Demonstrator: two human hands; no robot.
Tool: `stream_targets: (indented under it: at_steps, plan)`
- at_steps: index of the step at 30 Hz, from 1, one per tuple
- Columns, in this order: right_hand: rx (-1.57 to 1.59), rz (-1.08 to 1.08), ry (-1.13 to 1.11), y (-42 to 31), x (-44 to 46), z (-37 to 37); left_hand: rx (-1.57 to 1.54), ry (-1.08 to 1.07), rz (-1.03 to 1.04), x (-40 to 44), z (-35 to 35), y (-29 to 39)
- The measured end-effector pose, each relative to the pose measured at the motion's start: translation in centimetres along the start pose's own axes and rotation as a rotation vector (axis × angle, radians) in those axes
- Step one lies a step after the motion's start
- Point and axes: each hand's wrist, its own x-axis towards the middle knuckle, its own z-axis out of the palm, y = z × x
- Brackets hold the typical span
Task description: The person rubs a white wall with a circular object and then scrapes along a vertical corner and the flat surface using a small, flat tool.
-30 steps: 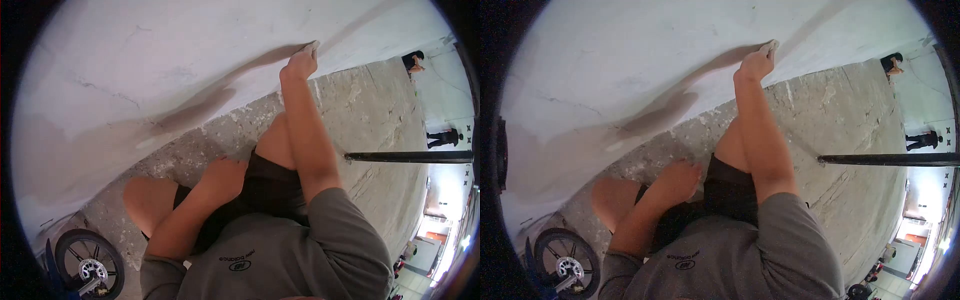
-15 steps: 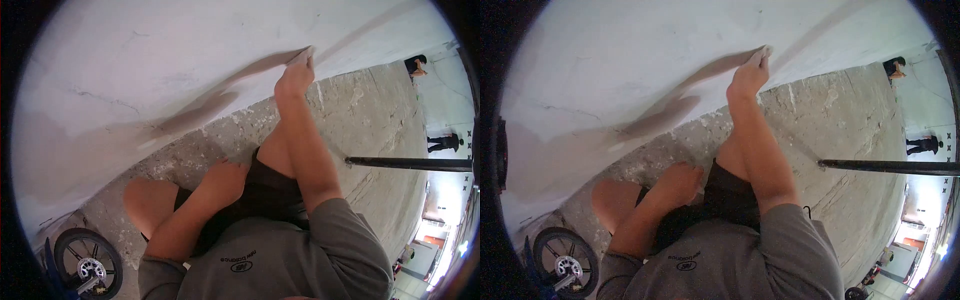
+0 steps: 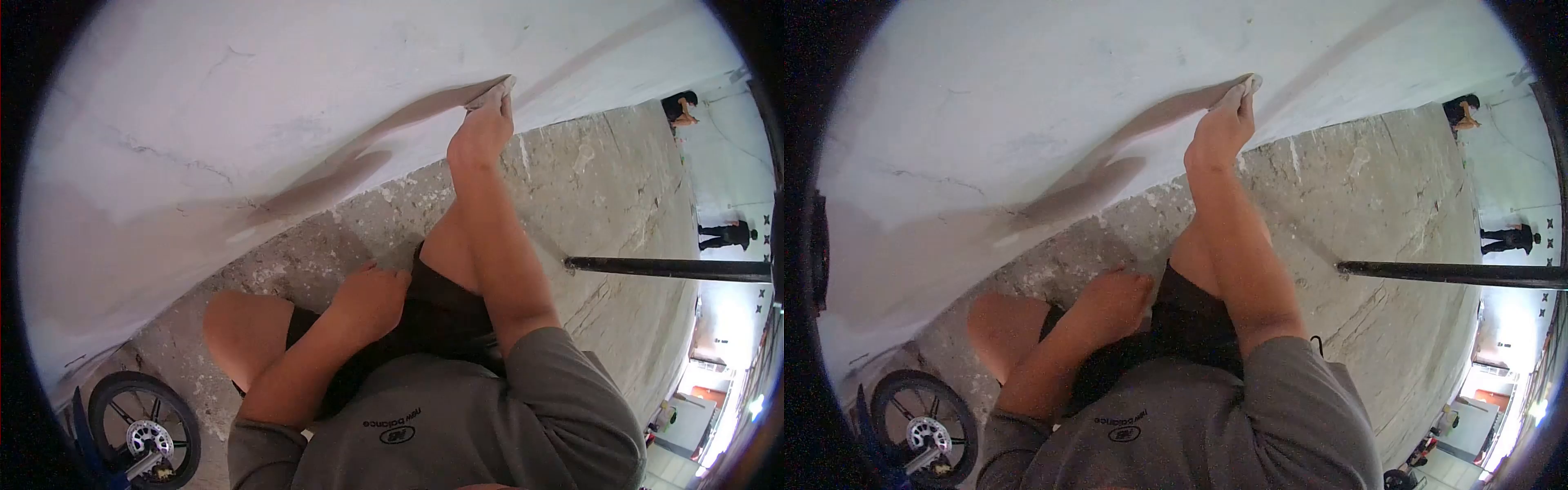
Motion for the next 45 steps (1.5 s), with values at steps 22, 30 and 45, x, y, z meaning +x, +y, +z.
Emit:
stream_targets:
  at_steps: [22, 30, 45]
  plan:
    - [-0.141, -0.115, -0.088, -1.5, -0.8, 1.1, 0.011, -0.011, 0.015, 0.0, 0.3, -0.1]
    - [-0.154, -0.244, -0.039, -1.6, -0.6, 1.5, 0.014, -0.004, 0.01, 0.0, 0.8, -0.2]
    - [-0.211, -0.298, -0.132, -0.3, -5.2, 2.4, 0.077, 0.11, 0.01, -2.0, 1.3, 1.2]
